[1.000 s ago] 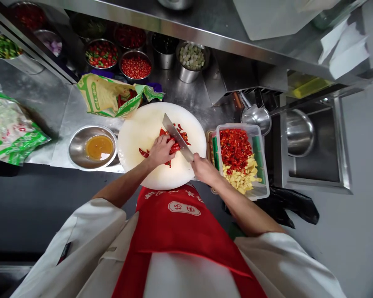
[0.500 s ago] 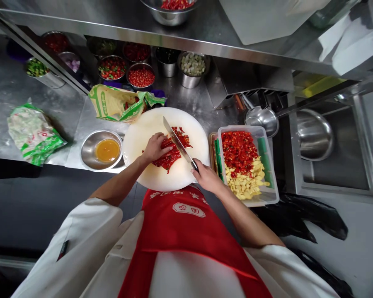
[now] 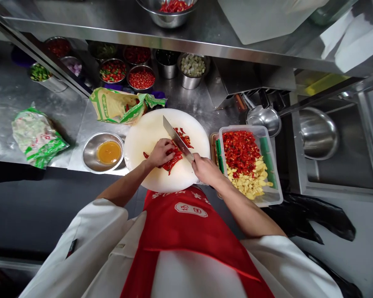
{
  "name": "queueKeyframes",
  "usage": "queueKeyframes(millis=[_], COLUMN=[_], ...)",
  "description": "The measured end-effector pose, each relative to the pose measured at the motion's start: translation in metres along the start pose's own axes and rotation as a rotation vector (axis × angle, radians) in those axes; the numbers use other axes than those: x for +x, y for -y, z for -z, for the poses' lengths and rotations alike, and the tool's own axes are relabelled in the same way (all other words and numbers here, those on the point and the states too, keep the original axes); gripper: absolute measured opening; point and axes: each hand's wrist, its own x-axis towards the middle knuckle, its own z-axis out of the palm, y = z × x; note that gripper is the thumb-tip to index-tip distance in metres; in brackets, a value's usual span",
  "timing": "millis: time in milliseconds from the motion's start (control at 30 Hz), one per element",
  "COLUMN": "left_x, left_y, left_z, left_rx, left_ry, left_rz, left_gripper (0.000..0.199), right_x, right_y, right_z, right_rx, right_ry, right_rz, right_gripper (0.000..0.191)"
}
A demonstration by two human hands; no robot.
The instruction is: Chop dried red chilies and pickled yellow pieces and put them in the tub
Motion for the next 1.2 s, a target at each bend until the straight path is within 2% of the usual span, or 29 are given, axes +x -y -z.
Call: queueKeyframes(millis=[100, 233, 367, 500, 600, 767, 933, 1133, 1200], left_x=[0.001, 0.005, 0.003, -0.006, -0.009, -0.004, -0.003, -0.005, -0.005], left_y=[0.001, 0.004, 0.006, 0.005, 0.004, 0.002, -0.002, -0.003, -0.002], left_z=[-0.001, -0.002, 0.000, 0.002, 0.002, 0.000, 0.000, -0.004, -0.005], left_rx=[0.031, 0.050, 0.013, -0.015, -0.016, 0.028, 0.127, 0.118, 0.099], left_ry=[0.046, 0.064, 0.026, -0.033, -0.035, 0.052, 0.141, 0.124, 0.117], left_rz=[-0.081, -0.079, -0.122, -0.107, -0.091, -0.152, -0.199, -0.182, -0.179], left_gripper=[0.023, 0.019, 0.015, 0.018, 0.019, 0.023, 0.043, 0.025, 0.024], right_x=[-0.014, -0.032, -0.047, -0.066, -0.076, -0.062, -0.039, -0.062, -0.057], right_y=[-0.002, -0.002, 0.003, 0.012, 0.017, 0.025, 0.029, 0.017, 0.018], right_z=[0.006, 0.004, 0.002, 0.003, 0.001, -0.011, -0.010, 0.005, 0.004], right_rx=[-0.003, 0.021, 0.031, 0.027, 0.018, 0.004, -0.002, 0.023, 0.032], right_ry=[-0.029, -0.063, -0.067, -0.034, 0.004, 0.081, 0.115, 0.181, 0.190], right_rz=[-0.020, -0.053, -0.097, -0.125, -0.138, -0.139, -0.148, -0.154, -0.161], right_gripper=[0.027, 0.025, 0.024, 0.023, 0.022, 0.019, 0.021, 0.024, 0.024])
